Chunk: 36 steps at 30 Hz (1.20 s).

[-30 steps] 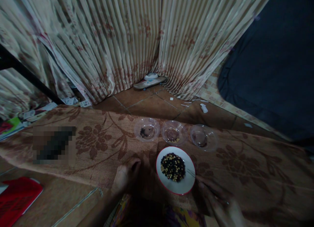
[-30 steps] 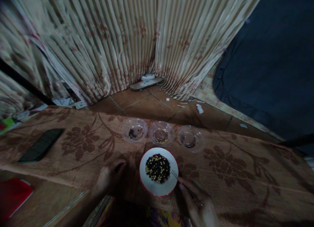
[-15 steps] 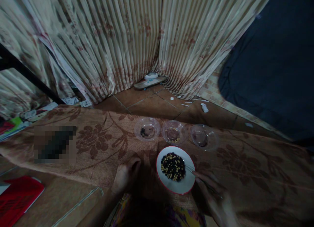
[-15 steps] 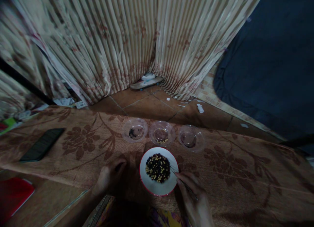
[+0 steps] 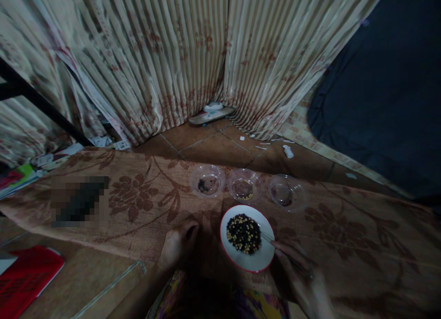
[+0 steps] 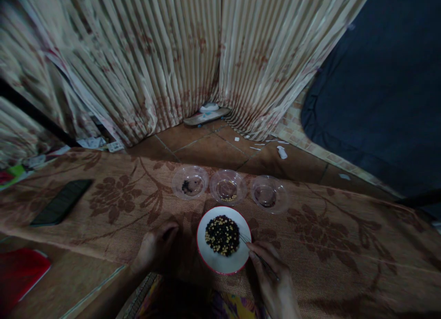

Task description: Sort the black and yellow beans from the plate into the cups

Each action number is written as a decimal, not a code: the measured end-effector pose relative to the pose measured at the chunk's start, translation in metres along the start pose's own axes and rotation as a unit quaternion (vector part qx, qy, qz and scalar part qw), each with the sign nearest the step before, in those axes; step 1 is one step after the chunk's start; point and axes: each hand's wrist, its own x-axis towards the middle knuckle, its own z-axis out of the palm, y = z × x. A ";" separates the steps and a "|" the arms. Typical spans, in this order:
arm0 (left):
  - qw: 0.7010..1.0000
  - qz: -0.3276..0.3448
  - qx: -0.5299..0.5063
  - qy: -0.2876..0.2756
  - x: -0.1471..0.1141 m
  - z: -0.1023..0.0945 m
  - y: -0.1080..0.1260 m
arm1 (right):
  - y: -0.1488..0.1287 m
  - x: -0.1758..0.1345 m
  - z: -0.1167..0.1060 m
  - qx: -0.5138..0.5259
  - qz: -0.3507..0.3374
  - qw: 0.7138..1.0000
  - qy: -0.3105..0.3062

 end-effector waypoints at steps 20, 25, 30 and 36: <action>1.000 -0.013 -0.015 -0.010 0.001 -0.002 0.003 | 0.004 0.002 0.000 0.005 -0.003 0.999 0.041; 0.999 -0.021 -0.024 -0.022 0.001 -0.003 0.004 | -0.009 0.009 -0.008 0.018 -0.025 0.999 0.041; 0.999 -0.019 -0.026 -0.022 0.001 -0.006 0.006 | -0.037 0.040 -0.006 0.019 -0.033 0.996 0.075; 1.000 -0.010 -0.028 -0.008 0.000 -0.006 0.006 | -0.054 0.087 0.013 0.060 -0.054 0.993 0.089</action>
